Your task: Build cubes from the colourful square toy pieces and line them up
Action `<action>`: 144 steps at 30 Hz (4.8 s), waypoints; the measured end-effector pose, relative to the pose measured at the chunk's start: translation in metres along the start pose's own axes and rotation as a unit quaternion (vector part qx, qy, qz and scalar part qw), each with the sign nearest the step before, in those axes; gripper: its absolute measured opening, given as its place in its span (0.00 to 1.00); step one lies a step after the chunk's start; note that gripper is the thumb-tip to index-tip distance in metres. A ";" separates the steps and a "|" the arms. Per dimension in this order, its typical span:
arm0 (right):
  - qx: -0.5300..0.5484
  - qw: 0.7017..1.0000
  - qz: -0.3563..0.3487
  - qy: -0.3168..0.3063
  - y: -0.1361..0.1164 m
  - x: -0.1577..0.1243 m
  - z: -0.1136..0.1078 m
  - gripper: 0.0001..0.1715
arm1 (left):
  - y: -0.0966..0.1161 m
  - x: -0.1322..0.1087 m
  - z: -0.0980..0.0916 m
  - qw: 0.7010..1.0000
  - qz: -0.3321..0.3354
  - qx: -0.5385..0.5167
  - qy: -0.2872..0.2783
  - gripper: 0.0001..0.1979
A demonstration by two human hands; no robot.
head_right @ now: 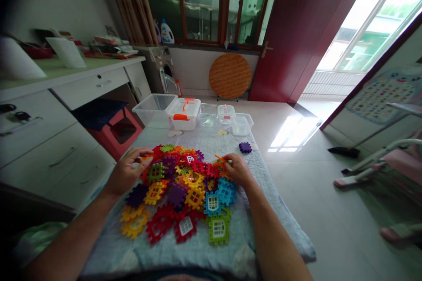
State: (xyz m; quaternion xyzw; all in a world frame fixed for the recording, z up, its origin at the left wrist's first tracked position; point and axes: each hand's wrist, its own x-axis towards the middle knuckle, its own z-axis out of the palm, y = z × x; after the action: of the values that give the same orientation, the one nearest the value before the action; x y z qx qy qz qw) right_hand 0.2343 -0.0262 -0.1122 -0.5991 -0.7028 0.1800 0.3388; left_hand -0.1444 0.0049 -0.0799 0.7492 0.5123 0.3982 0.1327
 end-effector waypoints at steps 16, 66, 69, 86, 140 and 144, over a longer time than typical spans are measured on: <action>0.238 0.948 0.180 0.113 0.010 0.000 -0.008 0.21 | -0.047 -0.009 0.008 0.976 -0.153 -0.137 -0.079 0.31; -0.101 0.980 0.025 0.173 -0.002 -0.010 -0.030 0.04 | -0.049 -0.011 0.007 0.981 -0.149 -0.091 -0.082 0.30; -0.161 0.979 0.021 0.121 -0.004 -0.012 -0.029 0.05 | -0.047 -0.011 0.007 0.982 -0.146 -0.087 -0.079 0.29; -0.253 0.949 0.186 0.042 -0.002 -0.013 -0.019 0.25 | -0.052 -0.011 0.008 0.981 -0.146 -0.096 -0.085 0.31; -0.355 0.915 0.191 0.025 -0.027 0.053 -0.010 0.24 | -0.044 -0.009 0.005 0.982 -0.143 -0.092 -0.082 0.32; -0.346 0.925 0.157 0.007 -0.019 0.059 -0.024 0.26 | -0.046 -0.009 0.006 0.983 -0.137 -0.087 -0.081 0.32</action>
State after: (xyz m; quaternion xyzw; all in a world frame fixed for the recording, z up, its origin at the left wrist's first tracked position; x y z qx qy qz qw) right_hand 0.2341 0.0232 -0.0669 -0.7828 -0.6162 -0.0277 0.0827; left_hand -0.1719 0.0182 -0.1160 0.6874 0.5606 0.3579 0.2917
